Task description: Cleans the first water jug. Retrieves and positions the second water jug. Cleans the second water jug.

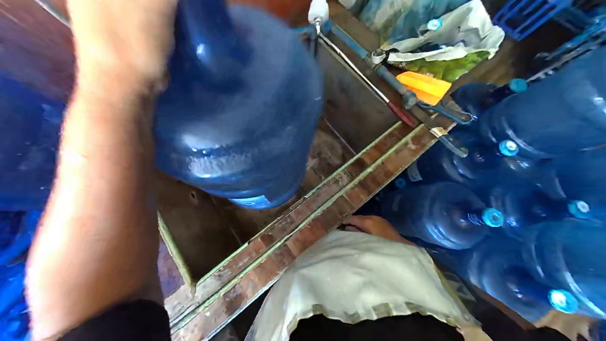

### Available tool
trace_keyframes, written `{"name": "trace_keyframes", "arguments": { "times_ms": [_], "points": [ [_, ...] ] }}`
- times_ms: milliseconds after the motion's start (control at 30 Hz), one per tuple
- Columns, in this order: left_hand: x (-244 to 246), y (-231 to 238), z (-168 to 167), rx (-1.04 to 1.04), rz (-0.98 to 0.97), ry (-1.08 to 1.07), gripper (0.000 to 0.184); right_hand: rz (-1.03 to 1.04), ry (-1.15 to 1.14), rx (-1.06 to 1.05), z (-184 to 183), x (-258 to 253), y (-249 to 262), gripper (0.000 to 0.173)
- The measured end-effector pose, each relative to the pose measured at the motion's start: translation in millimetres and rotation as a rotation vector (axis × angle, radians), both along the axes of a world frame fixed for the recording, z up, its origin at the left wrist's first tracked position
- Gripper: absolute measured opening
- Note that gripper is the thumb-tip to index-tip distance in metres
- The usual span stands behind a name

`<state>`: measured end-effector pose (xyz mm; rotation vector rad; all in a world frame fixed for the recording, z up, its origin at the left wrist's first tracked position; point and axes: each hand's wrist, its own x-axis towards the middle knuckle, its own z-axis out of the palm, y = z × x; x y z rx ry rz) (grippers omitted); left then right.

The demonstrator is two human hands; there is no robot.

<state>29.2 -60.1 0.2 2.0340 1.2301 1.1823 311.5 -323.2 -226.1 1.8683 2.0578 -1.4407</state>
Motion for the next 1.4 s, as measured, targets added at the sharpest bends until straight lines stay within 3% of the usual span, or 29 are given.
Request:
{"name": "trace_keyframes", "arguments": {
  "times_ms": [33,100,133,200,267,400,533,633,733,800,900,1000,1100,1200,1400],
  "points": [
    [-0.4,0.0,-15.0,-0.04,0.067,-0.006,0.009,0.029,0.006,0.029,-0.6,1.3,4.5,0.036],
    [-10.9,17.0,-71.1,-0.091,0.076,-0.069,0.055,0.075,0.067,0.142,-4.7,6.8,13.1,0.033],
    [-13.0,25.5,-102.8,-0.135,0.112,-0.079,0.061,0.098,0.116,0.198,-6.1,10.9,19.5,0.031],
    [-14.8,39.8,-162.3,-0.266,0.203,-0.085,0.06,0.111,0.251,0.319,-10.0,20.7,40.6,0.029],
    [-13.8,53.2,-208.0,-0.402,0.25,-0.058,0.061,0.087,0.364,0.305,-4.0,28.7,74.4,0.03],
    [3.7,72.8,-257.9,-0.567,0.245,-0.045,0.063,0.005,0.421,0.352,19.1,22.7,171.0,0.029],
    [21.5,85.1,-262.7,-0.621,0.226,-0.193,0.068,-0.146,0.573,0.497,8.6,-32.0,283.5,0.031],
    [31.8,85.8,-259.5,-0.648,0.226,-0.387,0.064,-0.257,0.637,0.32,-3.9,-99.4,363.9,0.043],
    [48.2,85.0,-262.4,-0.559,0.486,-0.46,0.05,-0.335,0.704,0.153,-18.6,-157.1,406.3,0.029],
    [54.4,90.8,-259.2,-0.493,0.705,-0.432,0.05,-0.239,0.72,0.091,-16.4,-170.5,415.1,0.03],
    [60.5,101.7,-253.7,-0.486,0.894,-0.383,0.046,-0.366,0.765,-0.029,-8.3,-180.1,414.0,0.025],
    [68.6,108.4,-251.4,-0.431,0.994,-0.316,0.037,-0.339,0.711,0.128,-0.8,-172.2,398.3,0.03],
    [63.6,104.2,-251.9,-0.45,0.788,-0.489,0.033,-0.509,0.836,0.028,3.4,-157.6,372.2,0.037],
    [51.2,99.9,-254.3,-0.601,0.481,-0.567,0.038,-0.494,0.822,0.132,-10.7,-140.0,356.4,0.045],
    [93.0,69.3,-238.8,-0.561,0.527,-0.28,0.037,-0.558,0.927,0.186,-16.9,-114.4,332.5,0.042]
  ]
}}
